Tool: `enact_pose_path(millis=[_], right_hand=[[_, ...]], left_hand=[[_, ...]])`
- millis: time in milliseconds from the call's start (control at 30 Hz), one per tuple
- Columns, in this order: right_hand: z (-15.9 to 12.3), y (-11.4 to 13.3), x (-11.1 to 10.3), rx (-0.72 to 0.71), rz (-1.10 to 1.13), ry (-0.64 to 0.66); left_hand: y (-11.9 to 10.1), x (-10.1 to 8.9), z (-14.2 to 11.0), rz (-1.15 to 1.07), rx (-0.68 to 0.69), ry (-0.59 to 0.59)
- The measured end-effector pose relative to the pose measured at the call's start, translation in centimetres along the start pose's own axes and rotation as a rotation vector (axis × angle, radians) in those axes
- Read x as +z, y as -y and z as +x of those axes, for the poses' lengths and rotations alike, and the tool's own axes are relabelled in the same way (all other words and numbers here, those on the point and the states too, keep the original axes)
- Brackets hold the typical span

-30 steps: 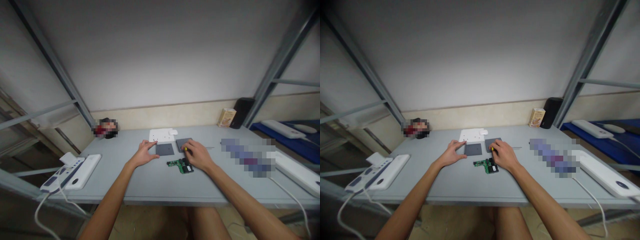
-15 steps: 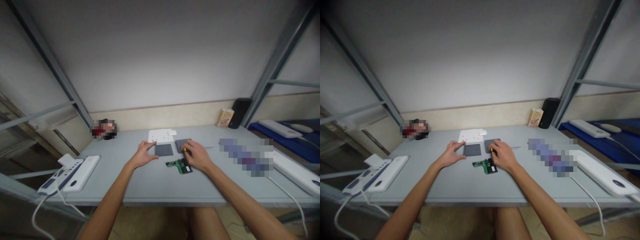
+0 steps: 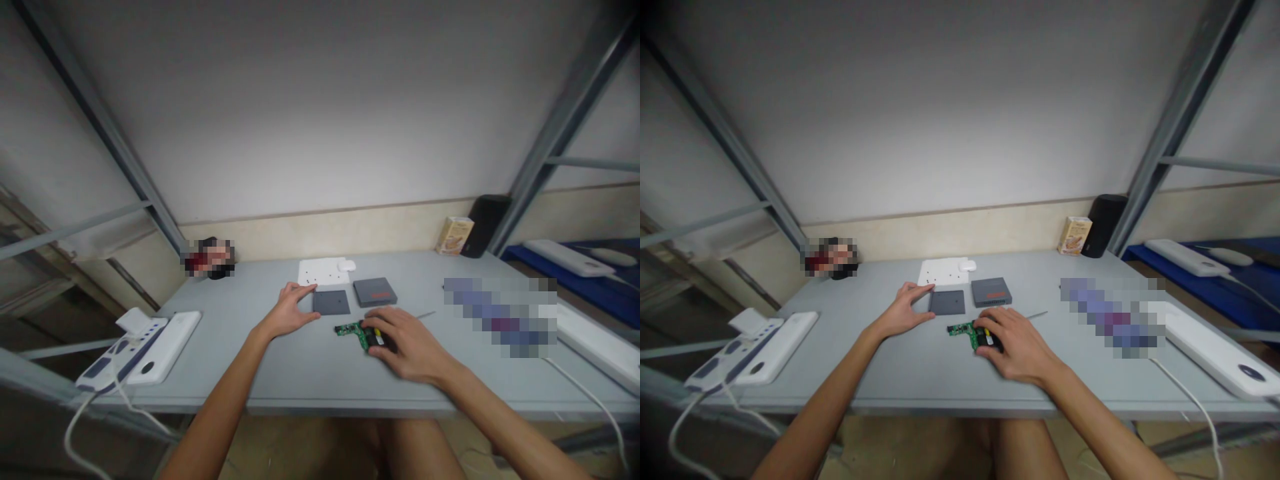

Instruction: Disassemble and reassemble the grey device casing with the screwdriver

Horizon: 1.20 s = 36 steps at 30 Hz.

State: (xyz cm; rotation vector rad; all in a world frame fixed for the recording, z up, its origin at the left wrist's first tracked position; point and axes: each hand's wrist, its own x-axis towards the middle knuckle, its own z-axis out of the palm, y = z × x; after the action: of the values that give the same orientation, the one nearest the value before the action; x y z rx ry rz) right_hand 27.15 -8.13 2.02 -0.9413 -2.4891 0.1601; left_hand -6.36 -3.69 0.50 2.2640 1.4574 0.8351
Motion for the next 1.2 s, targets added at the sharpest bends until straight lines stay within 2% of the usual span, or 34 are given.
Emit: enact_pose_path(millis=[100, 200, 267, 433, 533, 867, 1200], right_hand=[[-0.5, -0.2, 0.2, 0.019, 0.009, 0.008], [0.3, -0.5, 0.2, 0.011, -0.013, -0.051], [1.8, -0.6, 0.2, 0.01, -0.049, -0.083], [6.9, -0.2, 0.5, -0.022, -0.119, -0.034], [8.4, 0.0, 1.2, -0.033, -0.106, -0.033], [7.5, 0.1, 2.8, 0.01, -0.083, -0.086], [7.5, 0.6, 2.5, -0.018, -0.153, -0.017]], left_hand=[[-0.3, -0.2, 0.0, -0.002, -0.013, 0.011], [-0.4, -0.3, 0.0, -0.016, -0.024, 0.025], [-0.4, -0.3, -0.1, -0.028, -0.043, 0.039], [-0.6, -0.5, -0.2, -0.045, -0.075, 0.07], [-0.9, -0.7, -0.1, -0.047, -0.08, 0.076], [-0.9, -0.7, 0.0, -0.042, -0.088, 0.11], [-0.6, -0.6, 0.0, -0.026, -0.108, 0.109]])
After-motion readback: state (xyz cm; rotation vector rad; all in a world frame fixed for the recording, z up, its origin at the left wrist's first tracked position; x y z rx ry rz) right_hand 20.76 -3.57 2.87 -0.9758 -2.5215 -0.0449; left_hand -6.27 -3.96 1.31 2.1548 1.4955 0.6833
